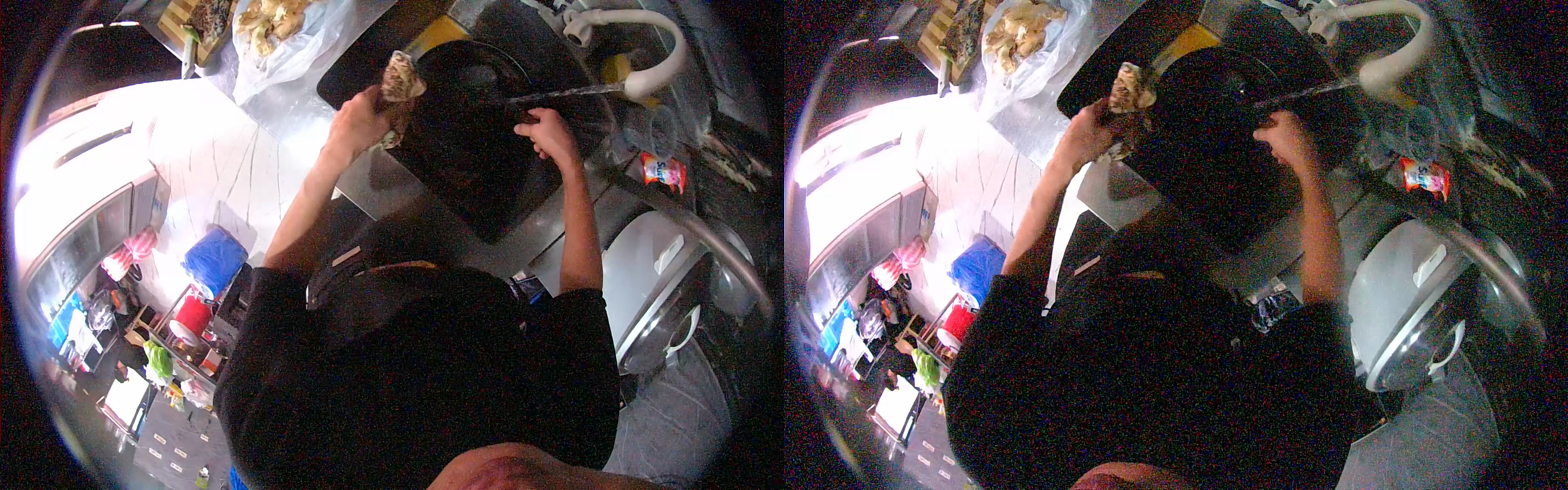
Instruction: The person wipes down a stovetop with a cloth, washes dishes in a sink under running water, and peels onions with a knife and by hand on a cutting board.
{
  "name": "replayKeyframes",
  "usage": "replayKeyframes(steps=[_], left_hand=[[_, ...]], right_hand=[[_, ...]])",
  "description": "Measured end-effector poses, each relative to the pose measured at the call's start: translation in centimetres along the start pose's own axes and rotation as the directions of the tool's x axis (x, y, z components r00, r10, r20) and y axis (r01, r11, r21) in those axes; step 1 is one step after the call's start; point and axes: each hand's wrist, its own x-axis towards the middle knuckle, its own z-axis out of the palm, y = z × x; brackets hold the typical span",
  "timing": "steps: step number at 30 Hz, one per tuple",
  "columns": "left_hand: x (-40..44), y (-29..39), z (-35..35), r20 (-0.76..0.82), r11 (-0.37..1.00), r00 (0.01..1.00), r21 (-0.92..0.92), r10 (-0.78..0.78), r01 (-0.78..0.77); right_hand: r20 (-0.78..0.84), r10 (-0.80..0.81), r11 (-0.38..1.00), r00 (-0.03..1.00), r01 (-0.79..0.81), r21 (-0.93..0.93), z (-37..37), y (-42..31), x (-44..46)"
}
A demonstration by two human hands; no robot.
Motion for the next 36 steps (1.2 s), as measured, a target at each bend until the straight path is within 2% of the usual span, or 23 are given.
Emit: replayKeyframes(steps=[2, 3, 6, 7, 10, 11, 14, 17, 19, 21, 23, 28, 30, 33, 35, 36], left_hand=[[-1.3, -1.8, -0.8, -0.085, 0.99, 0.992, -0.098, 0.092, -0.101], [-2.4, -1.3, -1.9, -0.072, 0.988, 0.997, -0.152, -0.018, 0.007], [-5.1, -1.5, -3.9, -0.155, 0.984, 0.983, -0.163, -0.095, 0.069], [-6.1, -1.1, -4.5, -0.187, 0.987, 0.972, -0.101, -0.14, 0.123], [-8.4, -0.4, -5.5, -0.124, 0.903, 0.943, -0.349, -0.308, 0.25], [-8.7, -1.6, -5.1, -0.173, 0.913, 0.956, -0.375, -0.239, 0.16], [-9.4, -3.4, -5.2, -0.147, 0.896, 0.962, -0.417, -0.229, 0.149], [-9.8, -5.0, -5.3, -0.187, 0.946, 0.96, -0.289, -0.206, 0.147], [-10.0, -4.9, -5.5, -0.188, 0.934, 0.96, -0.33, -0.208, 0.138], [-10.3, -4.6, -5.7, -0.192, 0.925, 0.959, -0.358, -0.207, 0.128], [-10.6, -4.0, -6.2, -0.198, 0.92, 0.96, -0.374, -0.2, 0.114], [-10.8, -3.9, -6.7, -0.239, 0.93, 0.951, -0.353, -0.195, 0.102], [-10.7, -4.2, -6.7, -0.246, 0.927, 0.95, -0.361, -0.195, 0.097], [-10.5, -4.5, -6.7, -0.214, 0.903, 0.952, -0.414, -0.22, 0.115], [-10.8, -3.9, -7.1, -0.197, 0.896, 0.946, -0.415, -0.256, 0.156], [-10.8, -3.8, -7.1, -0.2, 0.899, 0.947, -0.41, -0.253, 0.153]], right_hand=[[-0.065, 0.004, 0.999, 0.998, -0.002, 0.035, -0.1, 2.0, -0.2], [0.004, 0.046, 0.988, 0.999, -0.046, 0.15, -0.4, 2.7, -0.3], [0.213, 0.103, 0.874, 0.972, -0.191, 0.447, -0.8, 5.1, -0.2], [0.27, 0.097, 0.818, 0.958, -0.232, 0.527, -0.7, 6.2, -0.2], [0.409, 0.016, 0.641, 0.912, -0.324, 0.696, -0.6, 7.2, -1.0], [0.447, -0.024, 0.576, 0.894, -0.353, 0.737, -0.5, 7.4, -1.5], [0.384, -0.095, 0.484, 0.918, -0.295, 0.824, 0.1, 7.3, -4.0], [0.438, -0.192, 0.285, 0.878, -0.378, 0.881, -0.3, 7.6, -5.6], [0.332, -0.032, 0.262, 0.943, -0.313, 0.913, -0.4, 7.1, -7.3], [0.28, 0.015, 0.277, 0.96, -0.273, 0.921, -0.8, 6.9, -9.1], [0.29, -0.052, 0.321, 0.956, -0.259, 0.911, -1.4, 7.2, -10.8], [0.101, 0.173, 0.359, 0.98, -0.158, 0.92, -1.2, 7.7, -14.0], [0.043, 0.203, 0.383, 0.978, -0.119, 0.916, -1.1, 6.9, -15.5], [0.085, 0.07, 0.413, 0.994, -0.106, 0.905, -1.6, 6.1, -16.7], [0.195, -0.058, 0.476, 0.979, -0.145, 0.867, -2.4, 6.1, -16.8], [0.201, -0.061, 0.482, 0.978, -0.148, 0.864, -2.6, 6.3, -16.7]])
